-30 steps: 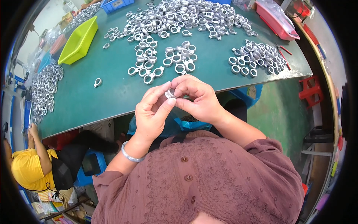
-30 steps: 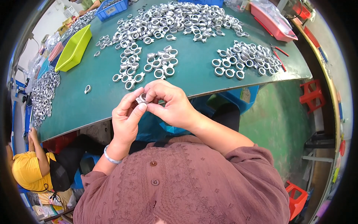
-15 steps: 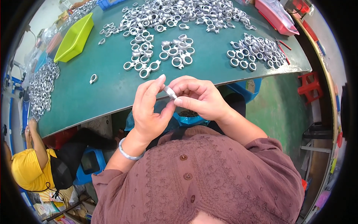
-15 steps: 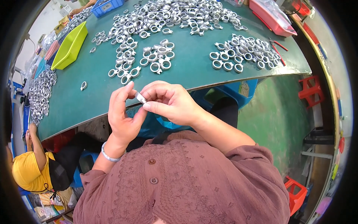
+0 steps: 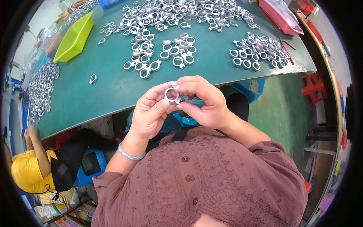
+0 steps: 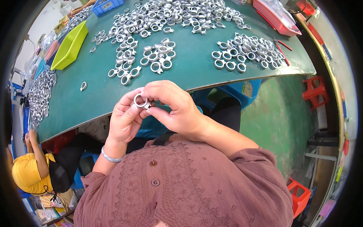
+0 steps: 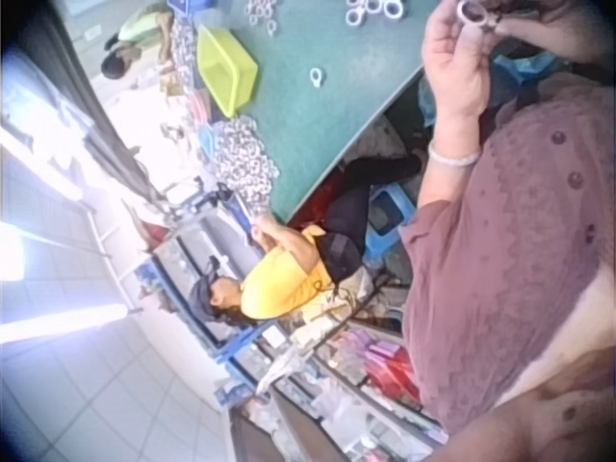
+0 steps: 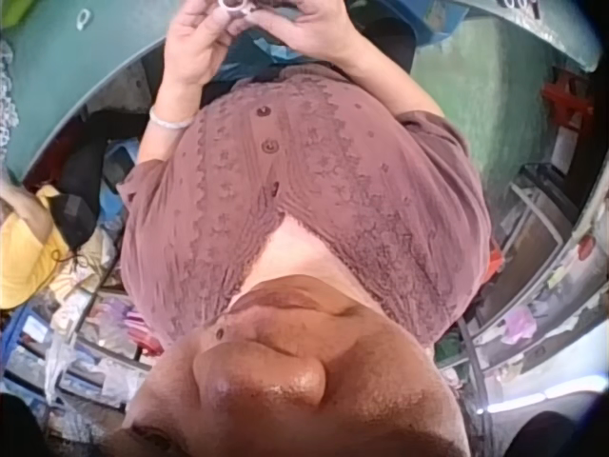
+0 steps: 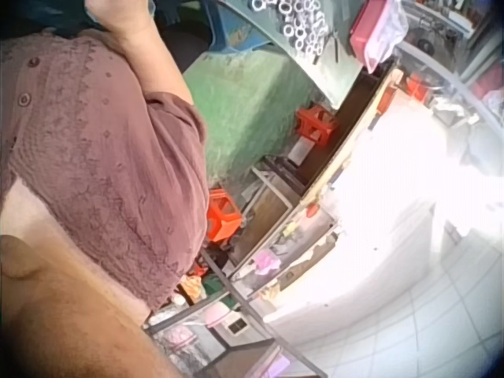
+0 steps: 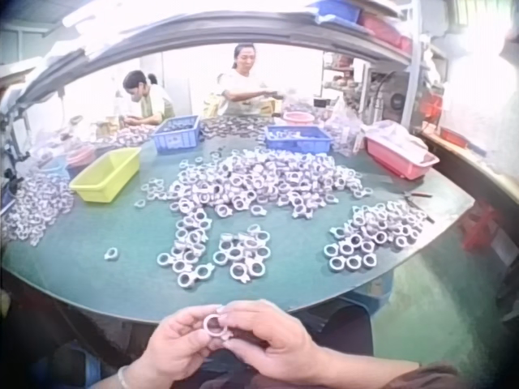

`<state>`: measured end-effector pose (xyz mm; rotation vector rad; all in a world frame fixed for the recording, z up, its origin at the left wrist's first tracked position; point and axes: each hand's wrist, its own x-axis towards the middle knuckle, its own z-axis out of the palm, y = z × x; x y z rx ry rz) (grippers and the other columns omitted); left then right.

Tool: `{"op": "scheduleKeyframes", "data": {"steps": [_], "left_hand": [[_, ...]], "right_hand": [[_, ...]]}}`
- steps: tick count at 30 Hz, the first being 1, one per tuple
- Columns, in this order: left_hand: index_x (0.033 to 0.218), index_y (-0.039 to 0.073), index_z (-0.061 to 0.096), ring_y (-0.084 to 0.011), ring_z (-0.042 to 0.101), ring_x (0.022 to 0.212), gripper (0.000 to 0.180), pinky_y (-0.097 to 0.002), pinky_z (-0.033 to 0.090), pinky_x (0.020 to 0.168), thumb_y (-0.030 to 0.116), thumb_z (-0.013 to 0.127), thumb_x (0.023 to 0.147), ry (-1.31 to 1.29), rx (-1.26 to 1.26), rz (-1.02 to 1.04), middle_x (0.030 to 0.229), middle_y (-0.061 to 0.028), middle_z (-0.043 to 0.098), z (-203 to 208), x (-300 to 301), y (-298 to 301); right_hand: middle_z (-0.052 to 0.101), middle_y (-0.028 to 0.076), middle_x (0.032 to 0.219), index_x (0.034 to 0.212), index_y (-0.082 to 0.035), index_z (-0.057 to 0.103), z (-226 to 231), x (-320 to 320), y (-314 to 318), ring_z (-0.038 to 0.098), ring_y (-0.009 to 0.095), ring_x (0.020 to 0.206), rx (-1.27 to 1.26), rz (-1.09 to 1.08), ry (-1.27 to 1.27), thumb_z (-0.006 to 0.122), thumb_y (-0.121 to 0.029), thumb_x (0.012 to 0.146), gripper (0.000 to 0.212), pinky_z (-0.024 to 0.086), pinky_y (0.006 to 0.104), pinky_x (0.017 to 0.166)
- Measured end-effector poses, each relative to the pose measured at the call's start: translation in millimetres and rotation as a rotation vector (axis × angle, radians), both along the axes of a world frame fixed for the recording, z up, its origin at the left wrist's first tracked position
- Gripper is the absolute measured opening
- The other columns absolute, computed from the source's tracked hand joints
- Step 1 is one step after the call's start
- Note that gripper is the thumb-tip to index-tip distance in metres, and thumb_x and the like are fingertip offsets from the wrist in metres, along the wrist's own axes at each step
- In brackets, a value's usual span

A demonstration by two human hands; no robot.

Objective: The person picks up metal rings and inserts small black components into them by hand, then places the assembled units into a blue bag.

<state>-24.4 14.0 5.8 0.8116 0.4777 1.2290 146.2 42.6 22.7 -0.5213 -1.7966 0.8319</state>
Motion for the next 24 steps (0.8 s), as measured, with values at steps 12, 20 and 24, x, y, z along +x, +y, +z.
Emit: {"op": "scheduleKeyframes", "data": {"steps": [12, 20, 24], "left_hand": [[0.112, -0.001, 0.053, -0.0133, 0.06, 0.074, 0.027, -0.025, 0.05, 0.067, 0.013, 0.052, 0.088, 0.299, 0.015, 0.16, 0.092, -0.0074, 0.061, 2.1, 1.4, -1.1], [0.107, -0.006, 0.052, -0.0172, 0.061, 0.069, 0.044, -0.0275, 0.051, 0.062, 0.031, 0.033, 0.095, 0.195, -0.18, 0.032, 0.088, -0.0147, 0.062, 17.8, 2.9, -3.6], [0.106, -0.007, 0.052, -0.0192, 0.063, 0.07, 0.044, -0.0288, 0.053, 0.062, 0.031, 0.032, 0.095, 0.153, -0.224, 0.008, 0.088, -0.0163, 0.063, 16.5, 1.2, -4.2]], "right_hand": [[0.058, 0.005, 0.088, 0.096, -0.001, 0.058, -12.6, -0.8, 4.2, 0.054, 0.01, 0.07, -0.16, 0.084, 0.066, 0.06, 0.003, 0.077, 0.02, 0.044, 0.0224, 0.06], [0.061, 0.001, 0.078, 0.091, 0.0, 0.062, -2.3, 2.9, 5.2, 0.052, 0.004, 0.064, -0.798, 0.167, 0.228, 0.056, -0.012, 0.085, 0.014, 0.043, 0.0178, 0.057], [0.061, 0.001, 0.077, 0.091, 0.0, 0.062, -3.9, 3.4, 6.5, 0.051, 0.004, 0.063, -0.818, 0.172, 0.213, 0.056, -0.012, 0.086, 0.015, 0.043, 0.0178, 0.057]]}}
